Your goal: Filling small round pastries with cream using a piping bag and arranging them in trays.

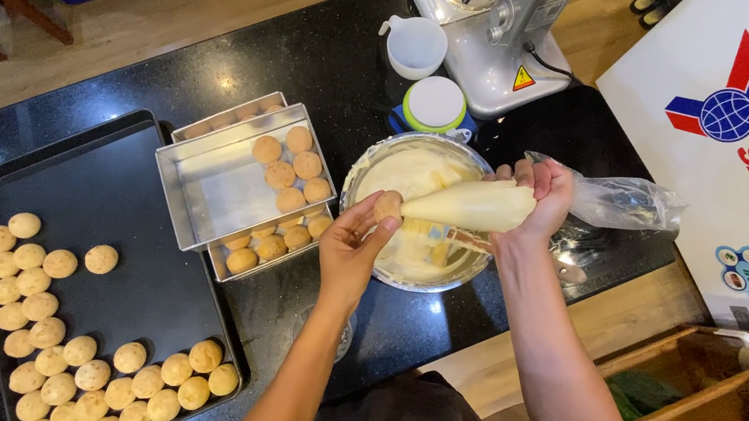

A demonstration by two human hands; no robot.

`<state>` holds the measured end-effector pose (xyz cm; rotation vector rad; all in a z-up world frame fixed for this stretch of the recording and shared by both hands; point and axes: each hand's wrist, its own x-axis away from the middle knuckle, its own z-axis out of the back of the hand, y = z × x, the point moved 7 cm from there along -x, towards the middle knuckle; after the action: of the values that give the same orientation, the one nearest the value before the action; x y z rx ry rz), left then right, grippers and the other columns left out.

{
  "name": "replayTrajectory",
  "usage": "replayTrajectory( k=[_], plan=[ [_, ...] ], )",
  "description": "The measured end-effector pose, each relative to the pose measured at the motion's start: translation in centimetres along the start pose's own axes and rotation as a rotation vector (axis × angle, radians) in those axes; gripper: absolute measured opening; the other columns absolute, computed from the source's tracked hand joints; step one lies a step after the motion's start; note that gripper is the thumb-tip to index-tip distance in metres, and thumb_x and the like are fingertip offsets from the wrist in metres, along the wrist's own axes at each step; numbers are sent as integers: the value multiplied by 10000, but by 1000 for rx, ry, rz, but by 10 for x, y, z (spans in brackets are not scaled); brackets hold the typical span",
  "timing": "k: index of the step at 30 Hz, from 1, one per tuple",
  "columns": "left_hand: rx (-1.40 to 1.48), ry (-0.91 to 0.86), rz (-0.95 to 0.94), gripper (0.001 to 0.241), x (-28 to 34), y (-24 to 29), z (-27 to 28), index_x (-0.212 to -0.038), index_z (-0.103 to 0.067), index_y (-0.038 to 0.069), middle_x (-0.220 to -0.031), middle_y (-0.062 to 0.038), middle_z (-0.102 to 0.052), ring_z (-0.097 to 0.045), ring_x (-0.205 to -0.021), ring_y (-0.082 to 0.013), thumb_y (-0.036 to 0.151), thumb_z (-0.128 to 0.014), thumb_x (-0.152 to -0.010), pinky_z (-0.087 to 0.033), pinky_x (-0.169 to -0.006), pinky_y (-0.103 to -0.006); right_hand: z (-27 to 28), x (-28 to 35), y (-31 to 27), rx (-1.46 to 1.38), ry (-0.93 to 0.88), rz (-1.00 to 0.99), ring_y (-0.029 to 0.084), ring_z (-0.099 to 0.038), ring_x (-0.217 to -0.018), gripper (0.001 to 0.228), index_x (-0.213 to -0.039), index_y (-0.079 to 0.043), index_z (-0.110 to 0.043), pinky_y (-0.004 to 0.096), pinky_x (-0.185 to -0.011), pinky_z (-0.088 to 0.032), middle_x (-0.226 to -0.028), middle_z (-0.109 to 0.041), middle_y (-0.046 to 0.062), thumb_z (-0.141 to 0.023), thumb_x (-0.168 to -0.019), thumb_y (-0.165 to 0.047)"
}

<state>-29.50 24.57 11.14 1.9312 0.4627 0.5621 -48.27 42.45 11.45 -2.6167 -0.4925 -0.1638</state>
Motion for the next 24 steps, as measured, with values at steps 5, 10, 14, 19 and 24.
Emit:
replayTrajectory(
  k=[5, 10, 14, 19, 24],
  plan=[
    [-3, 2, -3, 508, 2, 1, 1, -1367, -631, -10, -1245, -118, -730, -675, -1150, -146, 69, -778, -887, -585, -932, -273, -2, 1, 2, 4, -28, -15, 207, -363, -557, 471, -537, -190, -315, 382, -654, -391, -537, -437, 3, -410, -994, -250],
    [7, -13, -10, 512, 4, 3, -1, -1377, -625, -17, -1252, -120, -727, -668, -1162, -146, 70, -774, -895, -579, -944, -273, 2, 4, 1, 19, 86, -17, 193, -322, -562, 452, -519, -198, -304, 372, -649, -365, -527, -387, -13, -438, -948, -247],
    [1, -6, -4, 517, 4, 3, -1, -1378, -620, -14, -1255, -123, -730, -676, -1153, -148, 64, -772, -891, -589, -942, -278, 5, 3, 1, 9, 40, -12, 178, -290, -537, 454, -523, -216, -295, 358, -633, -335, -519, -370, -20, -458, -945, -245],
    [-6, -22, -8, 528, 5, 5, -1, -1387, -616, -6, -1259, -128, -729, -684, -1152, -153, 48, -770, -885, -596, -941, -286, 9, 4, -2, 17, 77, -12, 167, -266, -521, 472, -511, -216, -280, 350, -594, -301, -515, -360, -26, -465, -943, -265],
    [-10, -49, -21, 539, 5, 0, 2, -1405, -605, 5, -1284, -122, -716, -676, -1174, -145, 43, -766, -892, -587, -961, -278, 13, 5, -4, 5, 72, 10, 175, -277, -519, 446, -520, -204, -296, 360, -593, -330, -510, -370, -12, -453, -933, -258]
  ],
)
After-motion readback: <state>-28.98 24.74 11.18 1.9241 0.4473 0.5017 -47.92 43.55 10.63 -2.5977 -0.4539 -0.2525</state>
